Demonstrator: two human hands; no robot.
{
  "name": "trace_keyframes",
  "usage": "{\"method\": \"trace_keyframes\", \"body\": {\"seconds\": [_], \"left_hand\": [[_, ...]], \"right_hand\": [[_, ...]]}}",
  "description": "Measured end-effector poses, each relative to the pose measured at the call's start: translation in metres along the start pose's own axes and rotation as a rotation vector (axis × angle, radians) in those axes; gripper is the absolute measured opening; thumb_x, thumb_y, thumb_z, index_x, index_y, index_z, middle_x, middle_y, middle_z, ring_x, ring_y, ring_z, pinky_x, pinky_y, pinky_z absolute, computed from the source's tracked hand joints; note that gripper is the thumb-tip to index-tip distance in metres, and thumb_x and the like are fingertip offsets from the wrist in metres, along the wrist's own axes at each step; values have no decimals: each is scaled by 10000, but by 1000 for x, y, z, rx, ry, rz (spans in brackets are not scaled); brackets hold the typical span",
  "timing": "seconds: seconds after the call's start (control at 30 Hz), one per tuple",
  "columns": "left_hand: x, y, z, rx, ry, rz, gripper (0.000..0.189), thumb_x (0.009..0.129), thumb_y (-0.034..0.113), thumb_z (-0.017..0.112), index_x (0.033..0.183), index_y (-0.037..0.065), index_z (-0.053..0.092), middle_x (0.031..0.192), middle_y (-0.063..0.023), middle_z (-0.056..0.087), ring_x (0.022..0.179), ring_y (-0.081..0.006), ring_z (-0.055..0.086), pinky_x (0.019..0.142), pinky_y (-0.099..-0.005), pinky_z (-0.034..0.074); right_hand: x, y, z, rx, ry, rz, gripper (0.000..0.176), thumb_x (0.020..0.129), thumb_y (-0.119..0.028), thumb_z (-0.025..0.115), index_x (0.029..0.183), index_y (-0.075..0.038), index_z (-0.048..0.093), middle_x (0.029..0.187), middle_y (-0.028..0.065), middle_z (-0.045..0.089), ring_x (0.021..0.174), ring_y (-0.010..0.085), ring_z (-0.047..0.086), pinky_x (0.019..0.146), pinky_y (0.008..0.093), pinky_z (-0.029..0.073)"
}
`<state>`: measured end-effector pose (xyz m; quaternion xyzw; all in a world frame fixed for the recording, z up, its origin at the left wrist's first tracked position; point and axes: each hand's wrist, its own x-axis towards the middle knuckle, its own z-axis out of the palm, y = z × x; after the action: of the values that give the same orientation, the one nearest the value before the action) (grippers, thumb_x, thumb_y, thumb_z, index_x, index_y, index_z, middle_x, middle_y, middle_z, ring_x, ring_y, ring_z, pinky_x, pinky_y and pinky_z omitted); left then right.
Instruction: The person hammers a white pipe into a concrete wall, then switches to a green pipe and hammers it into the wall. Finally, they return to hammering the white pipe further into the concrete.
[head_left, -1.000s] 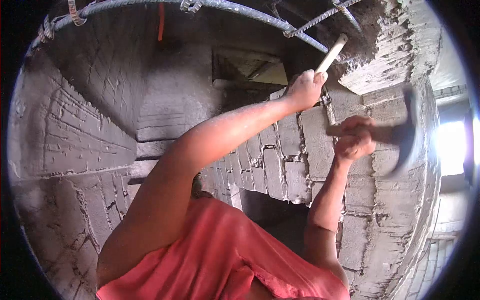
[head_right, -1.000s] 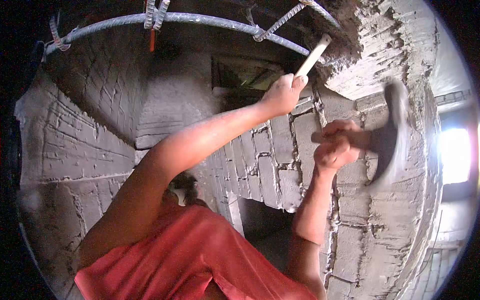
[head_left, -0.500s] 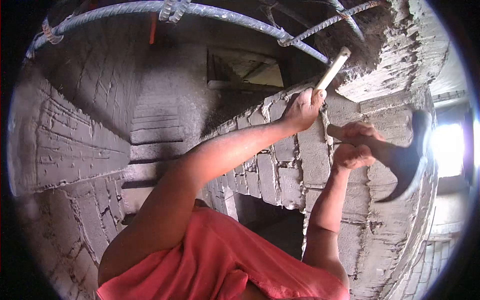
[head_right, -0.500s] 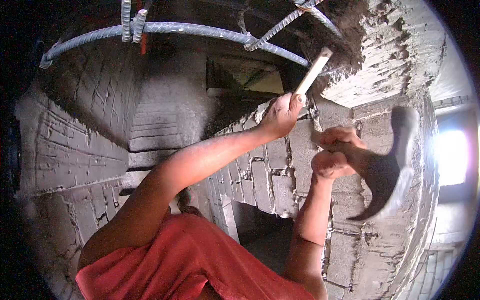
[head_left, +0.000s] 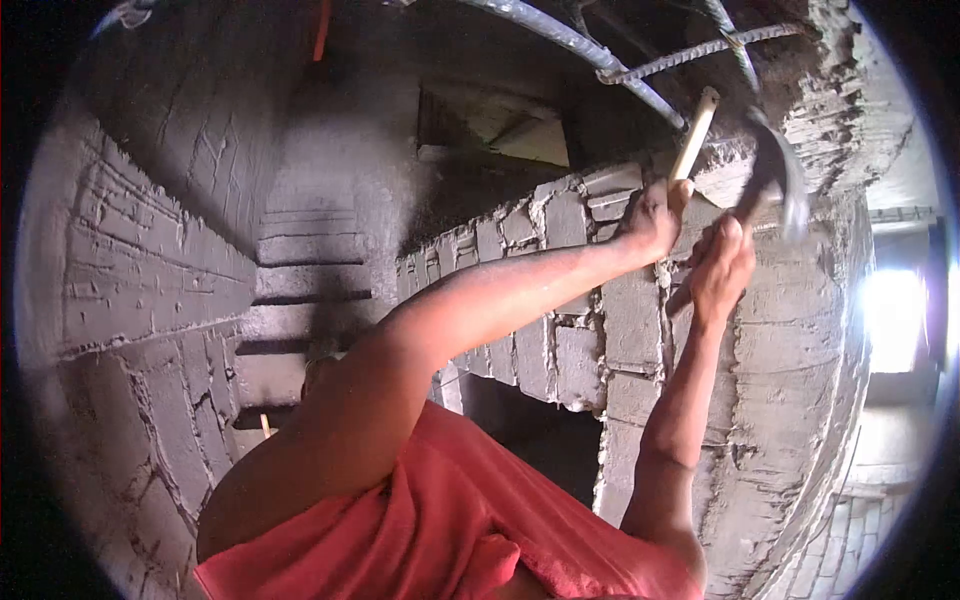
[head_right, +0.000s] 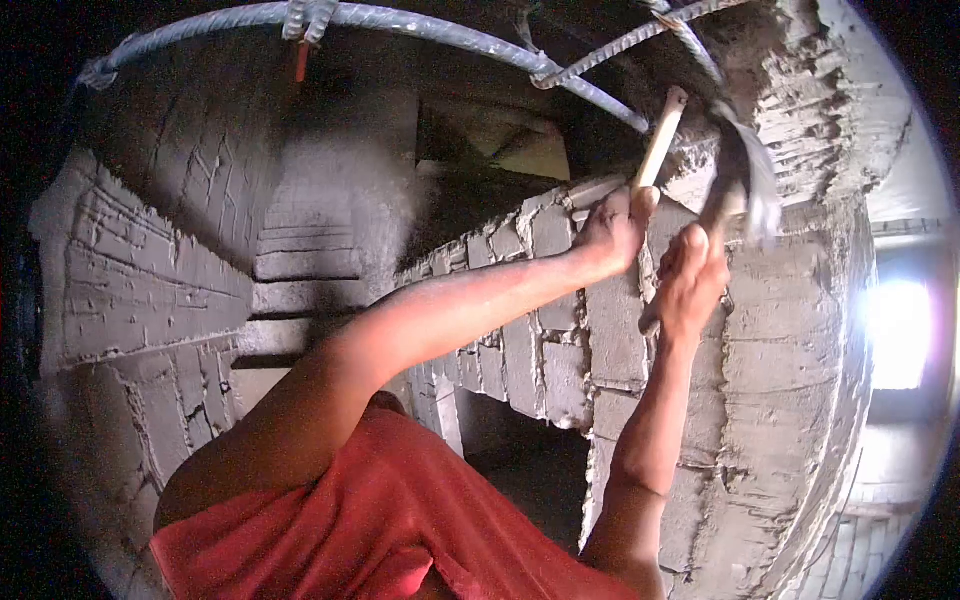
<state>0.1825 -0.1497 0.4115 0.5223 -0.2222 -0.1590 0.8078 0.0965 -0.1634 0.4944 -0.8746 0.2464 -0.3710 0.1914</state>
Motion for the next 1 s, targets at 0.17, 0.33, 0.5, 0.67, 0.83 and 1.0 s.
{"method": "trace_keyframes", "body": {"seconds": [0.17,0.33,0.5,0.67,0.83,1.0], "left_hand": [[4,-5,7,-3,-64,-86,584,1002,513,367,925,-14,607,765,-260,615,804,-428,643,700,-503,472],[4,-28,23,-109,38,-28,564,989,540,430,1023,1,593,845,-264,623,860,-421,637,743,-485,473],[3,-20,23,-81,-16,-59,473,993,467,443,991,16,586,884,-258,629,845,-439,621,724,-494,463],[10,-48,52,-151,97,34,461,995,455,471,975,10,591,763,-218,613,778,-343,636,667,-437,465],[1,-23,23,-140,-41,-56,476,994,458,451,903,3,552,735,-204,563,682,-318,570,645,-434,438],[-3,-18,28,-169,-48,-3,501,1017,473,421,930,-7,537,722,-197,543,679,-251,533,631,-420,425]], "right_hand": [[9,30,1,-220,17,-471,554,1036,-476,341,796,-22,548,584,68,485,529,139,493,521,330,427],[7,10,1,14,-102,60,478,1027,-470,417,802,-60,517,598,-10,473,507,101,448,460,262,368],[-3,34,0,9,96,-458,471,1035,-437,406,807,-45,534,615,21,516,523,101,474,471,273,398],[14,15,-8,-195,-114,-18,492,1044,-434,374,779,-42,508,589,18,459,524,107,455,479,286,370],[-5,14,3,290,214,-555,489,1049,-423,331,773,-60,508,575,14,468,478,167,454,487,299,399],[25,19,-3,7,-123,15,490,1030,-468,404,788,-55,505,577,3,458,485,95,438,448,279,362]]}}
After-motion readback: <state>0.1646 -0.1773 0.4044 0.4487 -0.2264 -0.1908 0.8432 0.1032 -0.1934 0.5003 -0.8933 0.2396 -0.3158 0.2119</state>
